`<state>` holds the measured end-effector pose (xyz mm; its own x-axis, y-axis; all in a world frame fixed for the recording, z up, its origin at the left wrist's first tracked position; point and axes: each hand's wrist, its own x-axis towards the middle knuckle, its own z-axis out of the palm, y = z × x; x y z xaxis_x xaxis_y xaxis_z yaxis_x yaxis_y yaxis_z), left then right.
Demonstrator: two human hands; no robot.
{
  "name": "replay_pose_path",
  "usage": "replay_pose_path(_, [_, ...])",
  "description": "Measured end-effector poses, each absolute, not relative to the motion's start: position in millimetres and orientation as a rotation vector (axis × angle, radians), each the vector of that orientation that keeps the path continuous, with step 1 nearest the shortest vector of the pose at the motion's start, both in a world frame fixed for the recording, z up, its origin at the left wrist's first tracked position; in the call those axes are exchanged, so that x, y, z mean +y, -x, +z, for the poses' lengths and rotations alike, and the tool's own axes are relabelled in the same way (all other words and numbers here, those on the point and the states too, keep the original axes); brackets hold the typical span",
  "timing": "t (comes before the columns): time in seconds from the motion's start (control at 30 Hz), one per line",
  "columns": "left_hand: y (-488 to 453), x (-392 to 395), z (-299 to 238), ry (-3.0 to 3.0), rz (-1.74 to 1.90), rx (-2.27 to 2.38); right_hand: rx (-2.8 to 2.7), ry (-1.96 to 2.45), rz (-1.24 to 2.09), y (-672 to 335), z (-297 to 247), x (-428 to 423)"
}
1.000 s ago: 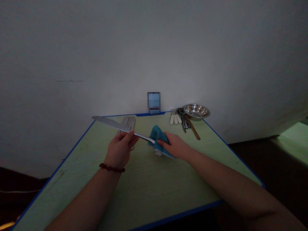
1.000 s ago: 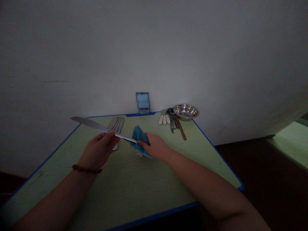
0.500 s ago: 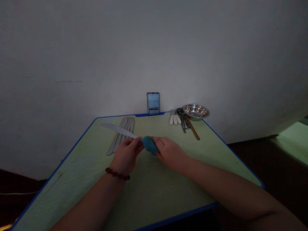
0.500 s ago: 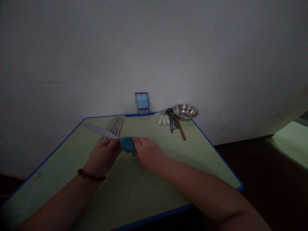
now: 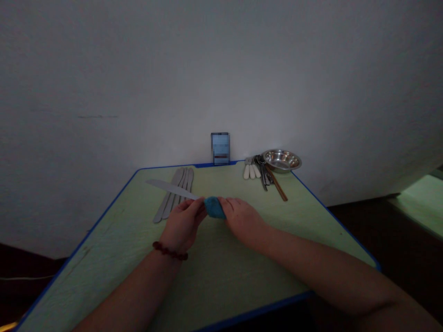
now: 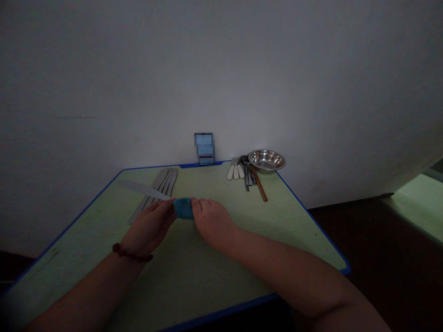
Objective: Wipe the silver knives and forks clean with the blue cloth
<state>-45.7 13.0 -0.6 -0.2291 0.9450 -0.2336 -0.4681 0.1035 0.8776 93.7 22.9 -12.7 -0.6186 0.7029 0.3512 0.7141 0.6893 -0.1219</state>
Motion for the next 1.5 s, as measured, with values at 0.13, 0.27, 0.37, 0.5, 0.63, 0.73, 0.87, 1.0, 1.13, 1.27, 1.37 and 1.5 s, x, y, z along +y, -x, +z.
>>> replay_pose_path(0.13, [45, 14, -1, -0.612, 1.496, 1.116, -2.492, 1.121, 0.117, -97, -11, 24])
replay_pose_path(0.27, [44, 13, 2, -0.609, 1.509, 1.134, -2.450, 1.124, 0.319, -100, -7, 25])
replay_pose_path(0.37, [44, 12, 4, -0.613, 1.510, 1.129, -2.424, 1.105, 0.445, -102, -5, 27])
replay_pose_path(0.5, [46, 12, 7, -0.660, 1.517, 1.105, -2.411, 1.073, 0.616, -106, 0, 31])
replay_pose_path(0.63, [49, 13, 7, -0.654, 1.571, 1.071, -2.376, 1.090, 0.747, -110, 4, 32])
replay_pose_path(0.73, [53, 16, 5, -0.642, 1.616, 1.060, -2.350, 1.126, 0.796, -112, 4, 33])
replay_pose_path(0.87, [58, 20, 3, -0.647, 1.678, 1.055, -2.317, 1.166, 0.818, -112, 3, 33])
replay_pose_path(1.0, [59, 21, 3, -0.632, 1.703, 1.053, -2.307, 1.178, 0.767, -113, 3, 34])
replay_pose_path(1.13, [57, 21, 5, -0.626, 1.707, 1.058, -2.323, 1.157, 0.666, -113, 2, 33])
replay_pose_path(1.27, [54, 22, 3, -0.585, 1.726, 1.049, -2.348, 1.136, 0.534, -111, -1, 31])
replay_pose_path(1.37, [53, 21, 2, -0.560, 1.739, 1.021, -2.362, 1.152, 0.435, -110, -2, 28])
replay_pose_path(1.5, [50, 20, 1, -0.526, 1.701, 1.010, -2.361, 1.173, 0.362, -109, -1, 26])
